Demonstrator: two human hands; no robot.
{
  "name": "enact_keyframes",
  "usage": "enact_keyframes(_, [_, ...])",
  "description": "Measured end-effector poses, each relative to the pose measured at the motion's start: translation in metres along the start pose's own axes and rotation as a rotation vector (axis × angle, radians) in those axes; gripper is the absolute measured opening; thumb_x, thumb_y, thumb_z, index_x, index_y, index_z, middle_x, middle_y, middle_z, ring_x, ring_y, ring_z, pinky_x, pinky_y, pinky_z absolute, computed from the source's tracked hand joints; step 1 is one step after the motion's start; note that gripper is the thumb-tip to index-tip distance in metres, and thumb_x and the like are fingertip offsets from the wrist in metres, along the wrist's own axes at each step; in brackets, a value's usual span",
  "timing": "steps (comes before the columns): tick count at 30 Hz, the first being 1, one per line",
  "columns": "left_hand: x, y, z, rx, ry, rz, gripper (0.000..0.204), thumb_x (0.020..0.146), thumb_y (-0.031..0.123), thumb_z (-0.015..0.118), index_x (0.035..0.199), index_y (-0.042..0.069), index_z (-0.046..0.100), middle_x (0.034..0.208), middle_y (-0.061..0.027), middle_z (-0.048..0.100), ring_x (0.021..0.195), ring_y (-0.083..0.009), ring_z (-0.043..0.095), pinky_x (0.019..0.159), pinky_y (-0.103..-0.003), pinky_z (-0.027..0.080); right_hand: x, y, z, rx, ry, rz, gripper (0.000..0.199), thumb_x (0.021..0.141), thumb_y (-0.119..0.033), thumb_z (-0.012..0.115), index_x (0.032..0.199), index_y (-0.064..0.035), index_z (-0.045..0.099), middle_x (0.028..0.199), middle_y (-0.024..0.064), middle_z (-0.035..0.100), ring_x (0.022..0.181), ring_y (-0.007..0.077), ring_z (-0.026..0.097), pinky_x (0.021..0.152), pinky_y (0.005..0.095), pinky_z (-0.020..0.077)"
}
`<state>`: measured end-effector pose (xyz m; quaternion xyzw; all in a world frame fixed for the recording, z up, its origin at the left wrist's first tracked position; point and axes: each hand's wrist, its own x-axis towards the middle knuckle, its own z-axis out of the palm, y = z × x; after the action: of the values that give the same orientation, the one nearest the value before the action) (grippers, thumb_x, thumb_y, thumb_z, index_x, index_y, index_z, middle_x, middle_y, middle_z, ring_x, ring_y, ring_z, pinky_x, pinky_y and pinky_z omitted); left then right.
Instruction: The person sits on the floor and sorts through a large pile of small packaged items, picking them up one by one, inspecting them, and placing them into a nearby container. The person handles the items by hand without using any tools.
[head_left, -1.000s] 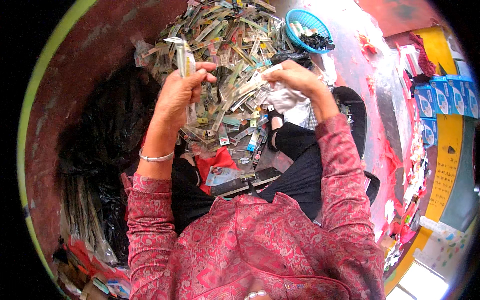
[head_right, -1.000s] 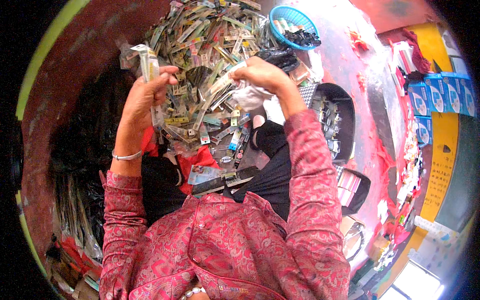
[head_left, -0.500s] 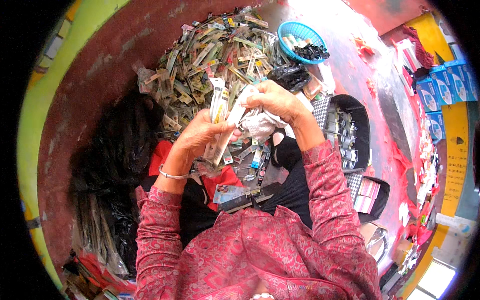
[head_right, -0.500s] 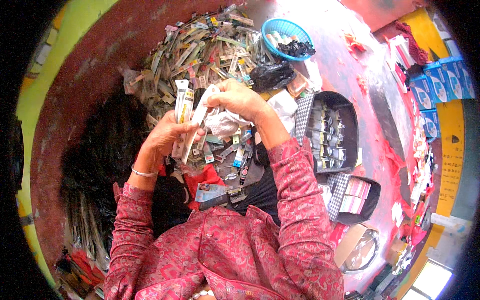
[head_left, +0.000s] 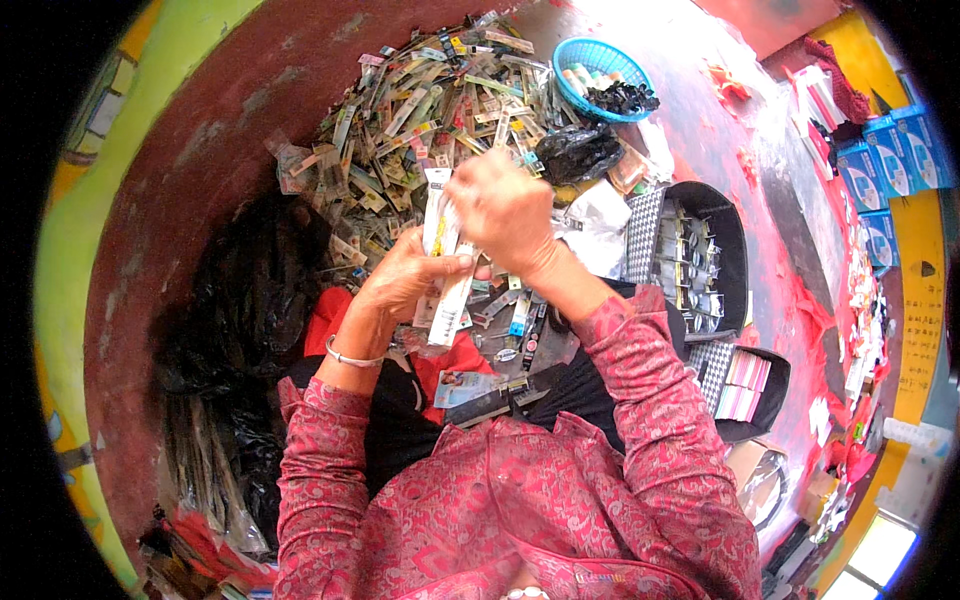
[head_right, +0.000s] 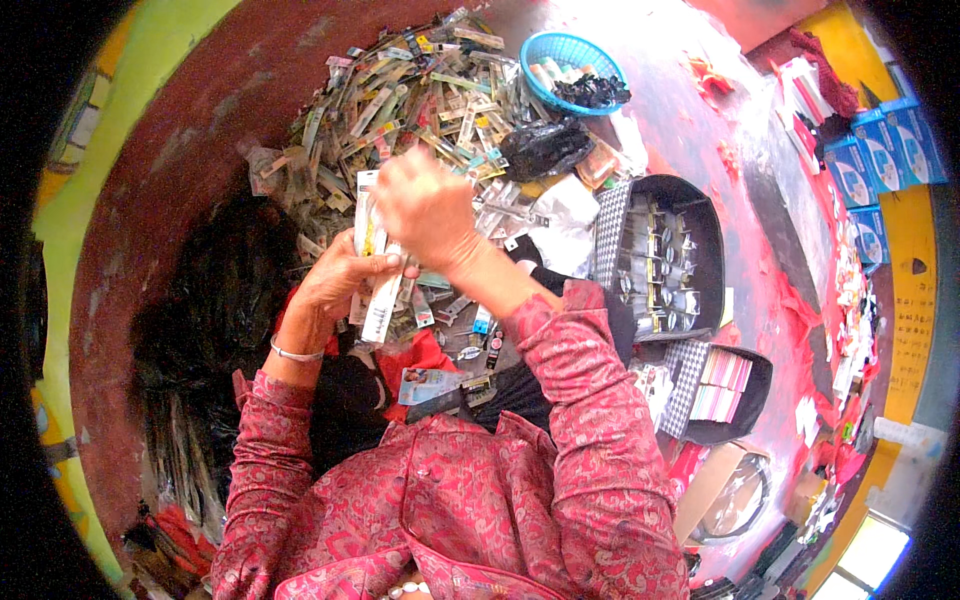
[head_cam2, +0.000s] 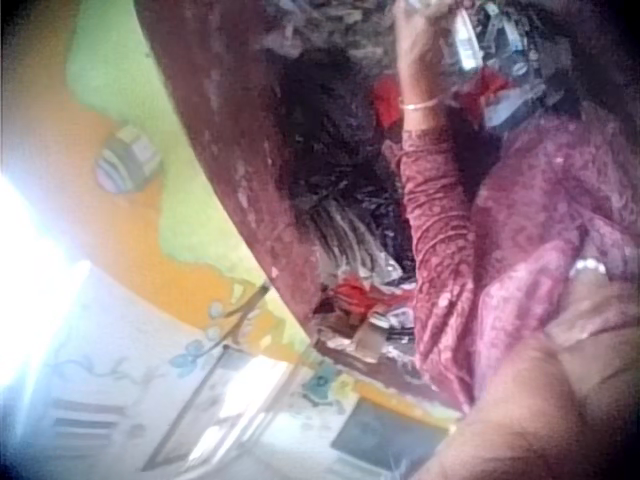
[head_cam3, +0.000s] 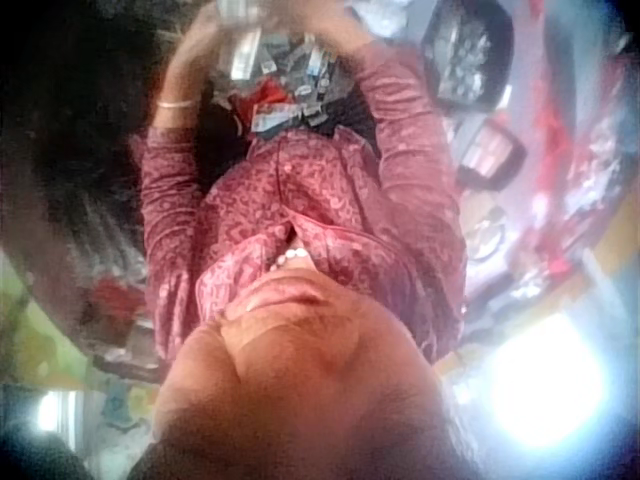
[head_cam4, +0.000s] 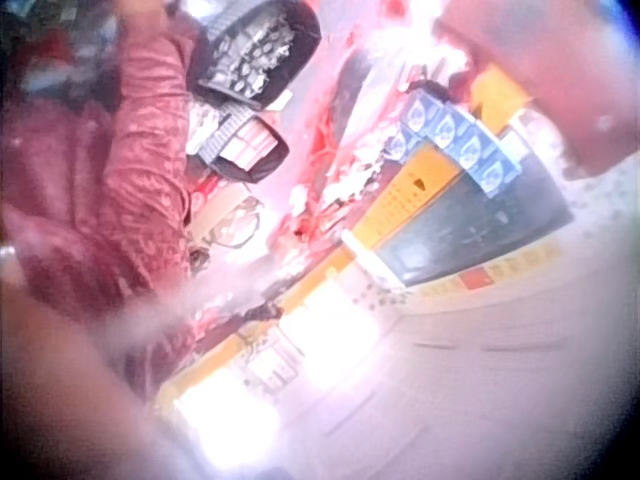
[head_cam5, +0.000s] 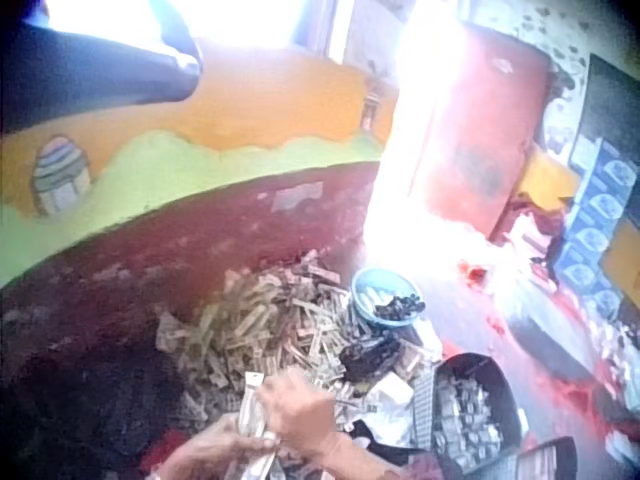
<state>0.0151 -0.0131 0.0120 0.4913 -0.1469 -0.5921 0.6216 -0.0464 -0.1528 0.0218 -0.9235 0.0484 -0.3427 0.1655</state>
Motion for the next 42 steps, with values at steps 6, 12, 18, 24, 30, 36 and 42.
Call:
enact_keyframes(6, [-0.004, -0.001, -0.002, -0.141, 0.023, 0.103, 0.038, 0.071, 0.003, 0.060, 0.107, 0.000, 0.050, 0.100, -0.0104, 0.059, 0.078, -0.0182, 0.060, 0.067, -0.029, 0.050, 0.014, 0.061, -0.013, 0.071, 0.141, 0.653, 0.024, 0.073, -0.028, 0.059, 0.074, -0.0041, 0.059, 0.070, 0.0147, 0.059, 0.065, 0.0302, 0.058, 0.060, 0.0375, 0.0443])
enact_keyframes(12, [0.010, -0.003, -0.007, -0.238, 0.301, 0.159, 0.031, 0.077, 0.000, 0.046, 0.108, -0.002, 0.047, 0.099, -0.0126, 0.058, 0.083, -0.0194, 0.058, 0.069, -0.031, 0.049, 0.008, 0.012, 0.000, 0.539, 0.165, 0.678, 0.028, 0.076, -0.028, 0.060, 0.072, -0.0008, 0.057, 0.065, 0.0128, 0.056, 0.060, 0.0206, 0.054, 0.060, 0.0327, 0.0426])
enact_keyframes(18, [0.011, -0.009, -0.014, -0.308, 0.394, 0.106, 0.025, 0.073, -0.001, 0.048, 0.098, 0.003, 0.052, 0.072, -0.0029, 0.055, 0.059, -0.0132, 0.053, 0.051, -0.026, 0.045, 0.002, -0.024, 0.025, 0.301, -0.223, 0.249, 0.017, 0.075, -0.020, 0.054, 0.083, -0.0048, 0.050, 0.081, 0.0152, 0.050, 0.074, 0.0347, 0.053, 0.064, 0.0412, 0.0437])
enact_keyframes(24, [0.011, -0.007, -0.032, -0.419, 0.240, 0.199, 0.030, 0.074, -0.008, 0.046, 0.104, -0.002, 0.050, 0.088, -0.0084, 0.058, 0.074, -0.0165, 0.059, 0.065, -0.028, 0.051, -0.003, -0.032, 0.007, 0.378, -0.397, 0.149, 0.014, 0.074, -0.016, 0.055, 0.080, -0.0033, 0.052, 0.076, 0.0137, 0.049, 0.072, 0.0313, 0.052, 0.064, 0.0383, 0.0409])
enact_keyframes(30, [0.016, -0.003, -0.040, -0.474, 0.472, 0.299, 0.036, 0.075, -0.012, 0.039, 0.111, -0.007, 0.039, 0.099, -0.0185, 0.056, 0.088, -0.0261, 0.058, 0.074, -0.033, 0.050, -0.015, -0.038, 0.001, 0.389, -0.466, -0.065, 0.010, 0.073, -0.014, 0.053, 0.078, -0.0048, 0.053, 0.074, 0.0125, 0.049, 0.069, 0.0313, 0.053, 0.059, 0.0410, 0.0423])
enact_keyframes(36, [0.004, 0.018, -0.048, -0.491, 0.647, 0.509, 0.031, 0.077, -0.011, 0.035, 0.107, -0.009, 0.038, 0.101, -0.0204, 0.053, 0.091, -0.0259, 0.057, 0.076, -0.034, 0.050, -0.016, -0.006, -0.027, 0.064, -0.822, 0.464, 0.030, 0.071, -0.031, 0.057, 0.081, -0.0028, 0.059, 0.075, 0.0170, 0.059, 0.074, 0.0304, 0.058, 0.066, 0.0388, 0.0447])
enact_keyframes(42, [0.016, 0.009, -0.038, -0.475, 0.471, 0.446, 0.033, 0.080, -0.005, 0.044, 0.113, -0.005, 0.042, 0.107, -0.0151, 0.053, 0.091, -0.0214, 0.056, 0.080, -0.029, 0.048, -0.023, -0.025, -0.002, 0.514, -0.755, 0.485, 0.045, 0.071, -0.042, 0.059, 0.091, -0.0020, 0.059, 0.089, 0.0154, 0.061, 0.072, 0.0333, 0.059, 0.065, 0.0391, 0.0454])
